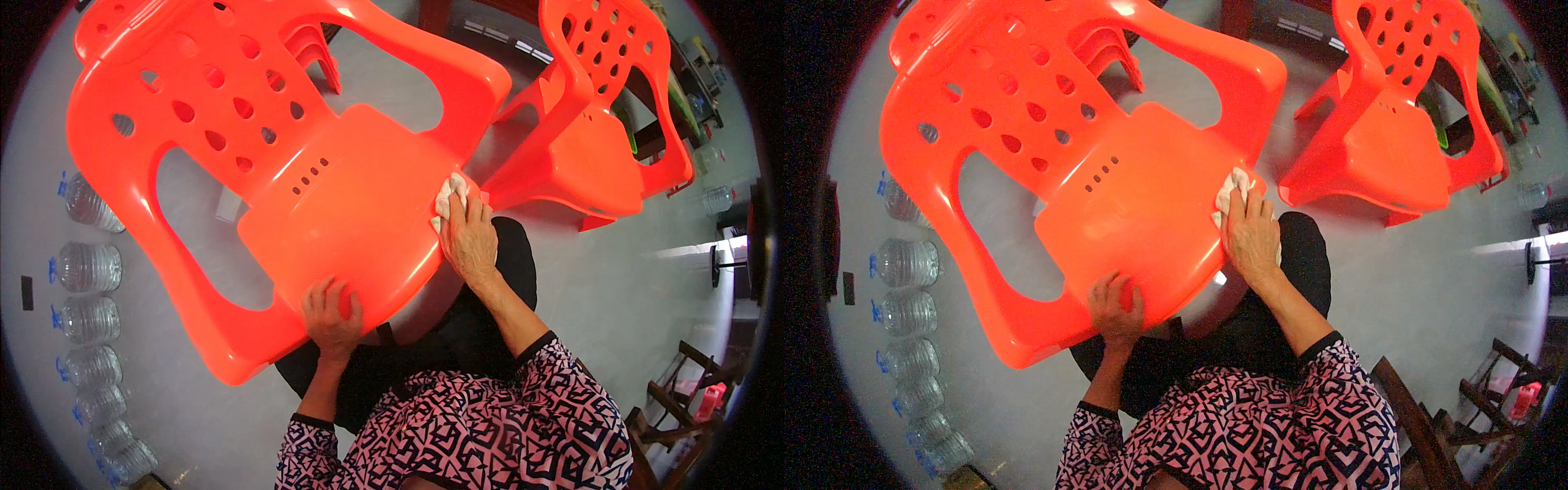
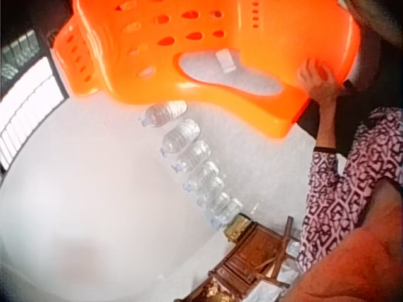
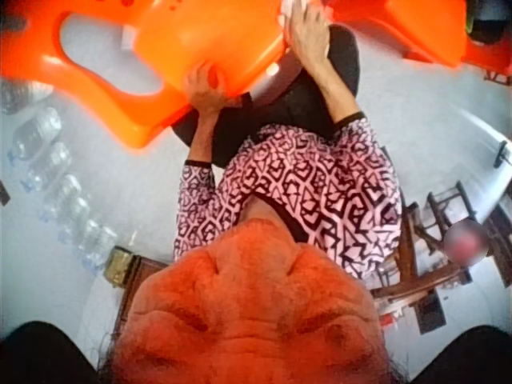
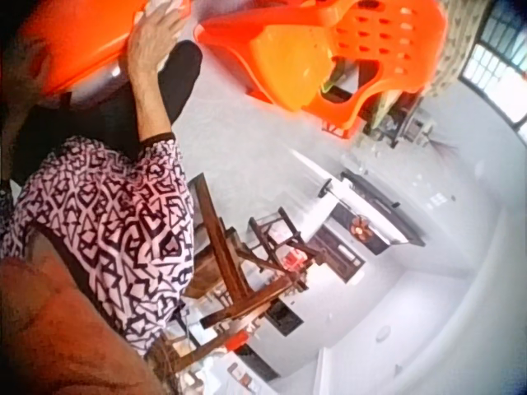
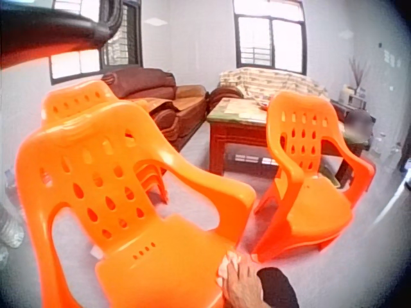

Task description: The person wipes the surfaces of orange plastic chairs using a white cloth. They handle the chairs one at a time, lifting and rotating them to clean the seat, backrest, and legs. The person sits on the floor during the task, with stacks of water bottles visible in the background.

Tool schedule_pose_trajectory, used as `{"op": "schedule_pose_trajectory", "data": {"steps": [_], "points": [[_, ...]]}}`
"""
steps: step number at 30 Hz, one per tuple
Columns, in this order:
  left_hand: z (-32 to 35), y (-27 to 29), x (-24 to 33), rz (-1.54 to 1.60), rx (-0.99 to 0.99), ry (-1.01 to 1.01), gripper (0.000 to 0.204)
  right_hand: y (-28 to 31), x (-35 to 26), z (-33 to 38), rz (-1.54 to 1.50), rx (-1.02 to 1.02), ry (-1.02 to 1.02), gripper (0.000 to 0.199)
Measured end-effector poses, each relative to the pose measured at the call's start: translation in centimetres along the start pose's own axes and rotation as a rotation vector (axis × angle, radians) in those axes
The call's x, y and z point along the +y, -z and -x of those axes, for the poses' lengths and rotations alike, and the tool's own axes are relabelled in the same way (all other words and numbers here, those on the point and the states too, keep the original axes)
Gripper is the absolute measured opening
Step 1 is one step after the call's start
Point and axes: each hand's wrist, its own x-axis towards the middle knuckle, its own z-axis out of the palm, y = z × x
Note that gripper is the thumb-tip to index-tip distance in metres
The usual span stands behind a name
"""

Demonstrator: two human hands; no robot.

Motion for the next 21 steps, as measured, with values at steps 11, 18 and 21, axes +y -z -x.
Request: {"op": "schedule_pose_trajectory", "data": {"steps": [11, 18, 21], "points": [[-0.2, 0.0, 0.0, -0.01, 0.0, -0.007, 0.028, -4.1, 3.6, -1.4, -0.392, 0.18, -0.397, 0.048], [-0.1, 0.2, -0.1, -0.01, 0.012, -0.005, 0.027, -1.6, -1.8, 4.9, -0.226, 0.159, -0.08, 0.054], [0.0, 0.6, -0.1, -0.004, 0.007, -0.004, 0.027, -0.4, -1.9, 5.1, -0.148, 0.07, 0.081, 0.053]]}}
